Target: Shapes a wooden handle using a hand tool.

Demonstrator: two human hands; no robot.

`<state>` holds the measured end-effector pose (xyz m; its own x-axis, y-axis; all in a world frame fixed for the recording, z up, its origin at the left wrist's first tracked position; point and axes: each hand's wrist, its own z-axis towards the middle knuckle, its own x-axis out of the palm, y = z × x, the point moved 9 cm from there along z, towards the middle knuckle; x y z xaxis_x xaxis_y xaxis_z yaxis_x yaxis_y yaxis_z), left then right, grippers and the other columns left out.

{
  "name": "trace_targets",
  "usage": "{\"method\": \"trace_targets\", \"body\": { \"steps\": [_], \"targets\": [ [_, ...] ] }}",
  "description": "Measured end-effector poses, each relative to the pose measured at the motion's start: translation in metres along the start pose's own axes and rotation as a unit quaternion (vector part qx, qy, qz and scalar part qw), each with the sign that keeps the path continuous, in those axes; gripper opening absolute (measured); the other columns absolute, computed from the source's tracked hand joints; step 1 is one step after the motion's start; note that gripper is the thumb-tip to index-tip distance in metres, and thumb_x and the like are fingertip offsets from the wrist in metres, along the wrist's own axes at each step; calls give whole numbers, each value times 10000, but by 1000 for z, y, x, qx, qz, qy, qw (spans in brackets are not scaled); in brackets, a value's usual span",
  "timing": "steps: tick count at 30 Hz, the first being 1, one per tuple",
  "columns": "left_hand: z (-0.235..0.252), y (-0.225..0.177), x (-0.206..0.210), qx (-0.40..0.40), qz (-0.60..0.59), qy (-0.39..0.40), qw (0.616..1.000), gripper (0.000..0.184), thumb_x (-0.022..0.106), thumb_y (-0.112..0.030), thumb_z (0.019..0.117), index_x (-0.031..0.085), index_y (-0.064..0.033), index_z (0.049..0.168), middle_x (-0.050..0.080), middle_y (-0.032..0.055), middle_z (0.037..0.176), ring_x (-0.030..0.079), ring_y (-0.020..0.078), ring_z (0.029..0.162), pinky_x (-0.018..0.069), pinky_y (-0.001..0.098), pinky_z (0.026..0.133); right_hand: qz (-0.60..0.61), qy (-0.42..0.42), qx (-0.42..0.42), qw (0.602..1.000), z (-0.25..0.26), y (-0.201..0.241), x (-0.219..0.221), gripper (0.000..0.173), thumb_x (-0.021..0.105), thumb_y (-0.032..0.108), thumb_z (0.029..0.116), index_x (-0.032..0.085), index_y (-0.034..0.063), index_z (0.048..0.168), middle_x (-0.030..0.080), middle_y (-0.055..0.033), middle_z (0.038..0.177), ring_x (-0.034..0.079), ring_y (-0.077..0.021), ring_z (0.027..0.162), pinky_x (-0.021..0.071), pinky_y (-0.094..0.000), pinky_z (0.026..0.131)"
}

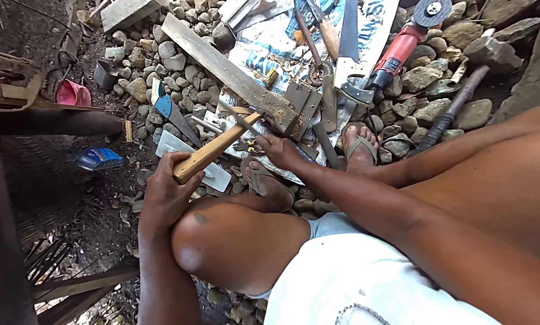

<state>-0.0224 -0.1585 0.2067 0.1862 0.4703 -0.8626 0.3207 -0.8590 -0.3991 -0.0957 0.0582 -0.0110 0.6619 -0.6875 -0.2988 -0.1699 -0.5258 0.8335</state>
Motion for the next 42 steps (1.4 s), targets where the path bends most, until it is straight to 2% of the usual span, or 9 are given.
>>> {"method": "trace_targets", "body": {
  "steps": [3,13,16,21,25,28,31,35,42],
  "targets": [
    [2,1,0,7,1,3,1000,527,803,-329,894,550,-253,1350,688,28,1106,694,172,878,603,471,732,-8,1,33,999,12,-16,-6,659,288,649,1066,676,122,1136,714,-155,928,708,-352,901,546,-621,796],
    [1,3,3,3,-16,10,1000,536,812,-308,887,551,-245,1351,687,33,1111,697,169,886,609,462,742,7,2,48,999,13,-29,-6,647,289,640,1071,679,132,1166,718,-163,962,706,-355,939,537,-626,819],
    [0,2,1,3,-8,4,1000,538,817,-315,885,552,-247,1349,688,31,1100,695,171,873,608,460,732,0,-11,77,997,19,-37,-4,677,275,661,1062,672,148,1254,735,-165,1043,713,-357,1006,547,-624,868],
    [1,2,3,5,-13,12,1000,539,805,-328,889,547,-236,1353,684,39,1112,696,170,890,607,459,751,7,-17,55,998,16,-42,-1,652,288,651,1066,669,140,1199,721,-153,963,710,-350,938,546,-619,819],
    [0,5,1,-4,-21,4,1000,529,810,-324,886,556,-248,1343,690,29,1092,699,165,859,614,449,725,29,-23,70,997,22,-41,-2,658,284,631,1076,673,126,1239,730,-170,1036,707,-359,1004,538,-621,878],
    [1,3,2,-2,-19,8,1000,534,809,-317,888,550,-241,1350,686,37,1100,698,169,877,611,454,744,13,-30,63,997,19,-40,-3,654,289,647,1068,669,128,1184,721,-155,965,712,-347,937,550,-607,817],
    [0,3,1,1,-12,6,1000,535,810,-322,888,549,-246,1349,689,31,1094,696,165,877,607,452,741,30,-23,84,996,22,-50,-1,681,267,620,1082,670,90,1230,719,-194,1055,698,-376,1027,531,-625,897],
    [1,2,3,-4,-15,9,1000,513,802,-317,892,559,-238,1337,694,36,1080,699,175,853,607,462,722,31,-34,61,997,19,-48,-4,650,280,609,1086,672,98,1170,711,-177,980,698,-360,959,532,-618,844],
    [0,-2,2,0,-12,8,1000,496,795,-319,899,556,-248,1327,688,24,1070,692,158,846,603,442,712,56,-27,93,994,25,-57,-1,680,257,599,1092,670,64,1171,707,-209,1036,687,-385,1024,521,-627,891]
  ]
}}
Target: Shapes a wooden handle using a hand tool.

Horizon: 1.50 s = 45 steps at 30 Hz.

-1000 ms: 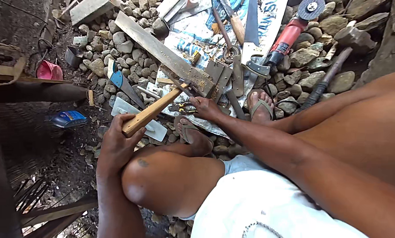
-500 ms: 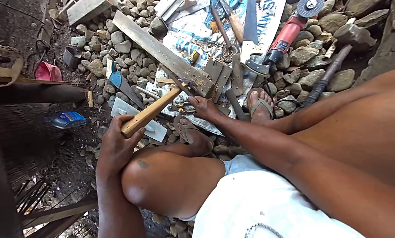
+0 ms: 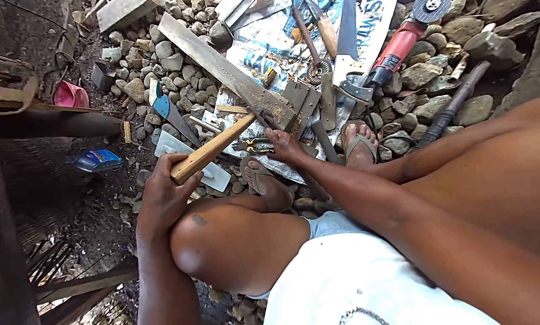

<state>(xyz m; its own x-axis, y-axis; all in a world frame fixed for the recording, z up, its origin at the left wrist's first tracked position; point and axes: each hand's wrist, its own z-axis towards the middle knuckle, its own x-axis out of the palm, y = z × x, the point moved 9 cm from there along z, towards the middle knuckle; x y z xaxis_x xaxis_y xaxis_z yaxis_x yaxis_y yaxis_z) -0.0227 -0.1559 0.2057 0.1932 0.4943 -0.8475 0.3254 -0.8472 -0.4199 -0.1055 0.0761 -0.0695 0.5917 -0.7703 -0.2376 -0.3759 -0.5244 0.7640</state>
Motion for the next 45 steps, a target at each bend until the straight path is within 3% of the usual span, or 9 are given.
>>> {"method": "trace_targets", "body": {
  "steps": [8,15,20,25,27,31,34,39,45],
  "targets": [
    [1,-3,7,-9,-72,24,997,467,757,-343,946,554,-241,1354,752,11,1002,752,171,766,669,409,685,68,-14,-12,998,-24,2,9,695,236,576,1102,672,53,1243,704,-220,1115,682,-378,1069,509,-639,935],
    [5,-9,5,-27,-136,10,990,347,676,-276,1010,594,-174,1331,760,53,1012,771,201,768,683,401,689,-70,13,-268,961,-78,100,17,549,409,591,1065,666,172,1311,711,-95,813,705,-284,735,568,-559,658],
    [5,-10,5,-23,-143,16,989,340,665,-278,1015,630,-212,1346,767,53,1013,770,210,750,681,407,669,-34,15,-94,995,-46,54,11,597,315,600,1085,668,142,1237,719,-153,931,709,-347,892,545,-614,800],
    [5,-6,6,-24,-154,14,988,331,661,-264,1015,635,-197,1339,763,55,1043,769,209,778,677,403,695,-26,-21,-232,972,-87,92,19,492,390,548,1085,678,164,1192,642,-64,692,650,-244,591,542,-506,516],
    [5,-7,5,-23,-150,13,988,333,660,-272,1016,639,-205,1342,764,49,1044,767,200,776,676,397,690,-50,16,-234,971,-81,99,22,555,393,587,1074,658,164,1315,702,-102,812,699,-294,732,567,-562,660],
    [5,-8,6,-18,-146,21,989,332,661,-265,1015,652,-236,1345,765,36,1035,762,191,771,671,388,691,-47,12,-56,997,-31,36,4,649,295,624,1077,663,117,1246,726,-182,980,711,-382,945,544,-640,833],
    [4,-8,7,-9,-128,24,991,343,691,-218,998,659,-235,1339,763,26,1024,757,171,775,669,383,712,-41,5,-25,999,-28,22,-1,661,275,627,1079,666,102,1170,710,-177,938,704,-372,914,537,-628,809],
    [1,-11,-2,19,50,-13,998,471,789,-341,912,578,-236,1319,703,43,1045,694,193,816,587,491,693,-2,20,-245,969,-97,105,24,484,392,531,1091,678,160,1213,637,-45,688,631,-207,575,554,-472,535],
    [-1,-18,-5,45,92,-28,994,544,843,-286,872,542,-189,1314,706,72,1033,704,235,815,590,521,689,-35,48,-175,983,-70,86,17,579,330,591,1086,677,136,1174,673,-107,790,679,-292,742,546,-564,691]
  ]
}}
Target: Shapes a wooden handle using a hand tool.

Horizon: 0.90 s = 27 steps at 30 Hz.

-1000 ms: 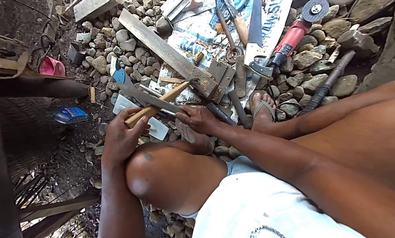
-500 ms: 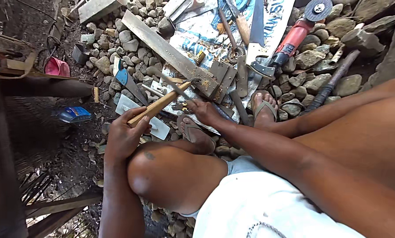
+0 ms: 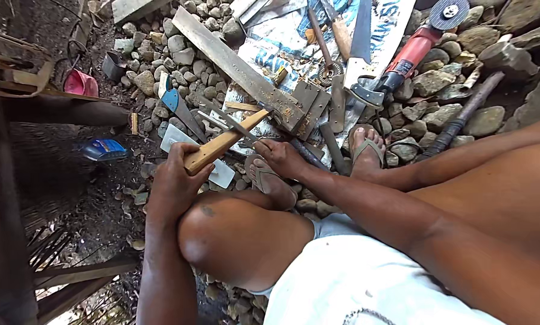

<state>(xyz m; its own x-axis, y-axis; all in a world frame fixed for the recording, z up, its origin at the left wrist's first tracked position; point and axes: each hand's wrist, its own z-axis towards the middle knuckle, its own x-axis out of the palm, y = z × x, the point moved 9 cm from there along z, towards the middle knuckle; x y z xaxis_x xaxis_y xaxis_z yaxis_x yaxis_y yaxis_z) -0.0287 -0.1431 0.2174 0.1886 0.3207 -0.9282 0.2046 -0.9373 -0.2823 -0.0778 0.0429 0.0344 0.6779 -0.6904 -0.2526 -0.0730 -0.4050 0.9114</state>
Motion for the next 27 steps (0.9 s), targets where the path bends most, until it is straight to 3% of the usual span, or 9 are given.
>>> {"method": "trace_targets", "body": {
  "steps": [1,4,7,11,16,18,20,23,27],
  "targets": [
    [1,0,0,7,1,1,1000,541,843,-280,871,546,-194,1314,708,63,1045,707,225,834,594,514,702,-5,-4,12,1000,0,-2,-2,581,323,592,1087,677,136,1158,672,-103,790,681,-290,743,545,-561,690],
    [1,-2,2,10,2,5,1000,540,841,-271,871,543,-189,1314,708,55,1077,708,217,866,597,504,738,-14,-23,-51,998,-22,32,4,500,379,556,1086,684,162,1130,628,-45,678,633,-220,580,543,-491,533],
    [1,-9,-1,22,11,-8,1000,546,842,-251,872,539,-149,1315,704,94,1042,707,255,841,590,530,721,-2,-7,-74,997,-26,44,9,505,409,583,1071,685,185,1212,628,-34,683,625,-205,582,540,-469,541],
    [0,-6,0,31,7,-3,1000,524,835,-242,878,542,-171,1306,700,59,1071,704,216,868,598,501,745,-13,-29,-9,999,-9,3,-1,548,337,583,1087,677,154,1117,645,-78,721,656,-264,652,535,-535,593],
    [0,-3,0,-16,34,6,999,594,827,-287,891,486,-111,1345,691,132,1072,706,304,886,581,572,761,-8,4,-74,997,-32,50,14,487,428,571,1070,686,172,1176,617,-26,673,621,-193,585,540,-461,552],
    [-1,-1,1,-41,53,14,998,608,815,-322,901,493,-85,1360,692,167,1048,703,344,863,572,603,753,-15,5,-65,998,-30,43,14,506,412,592,1067,680,186,1207,634,-34,692,638,-209,605,549,-477,566],
    [-1,-1,1,-38,65,17,997,516,806,-334,909,563,-87,1291,691,161,963,693,339,799,565,597,703,-27,-17,-37,999,-23,25,9,548,361,596,1076,674,158,1176,643,-66,700,654,-255,618,547,-519,569],
    [-2,-4,3,-24,64,27,997,441,799,-324,917,616,-96,1247,700,131,961,699,297,795,575,574,712,-30,-11,-21,999,-27,29,10,538,359,596,1075,658,150,1099,621,-56,683,646,-240,607,541,-498,551],
    [-2,-12,1,-12,74,14,997,349,796,-317,917,652,-68,1115,694,134,909,691,295,756,570,562,687,-21,38,-62,997,-42,61,20,521,457,595,1051,660,174,1280,655,-55,747,655,-225,680,551,-497,642]
  ]
}}
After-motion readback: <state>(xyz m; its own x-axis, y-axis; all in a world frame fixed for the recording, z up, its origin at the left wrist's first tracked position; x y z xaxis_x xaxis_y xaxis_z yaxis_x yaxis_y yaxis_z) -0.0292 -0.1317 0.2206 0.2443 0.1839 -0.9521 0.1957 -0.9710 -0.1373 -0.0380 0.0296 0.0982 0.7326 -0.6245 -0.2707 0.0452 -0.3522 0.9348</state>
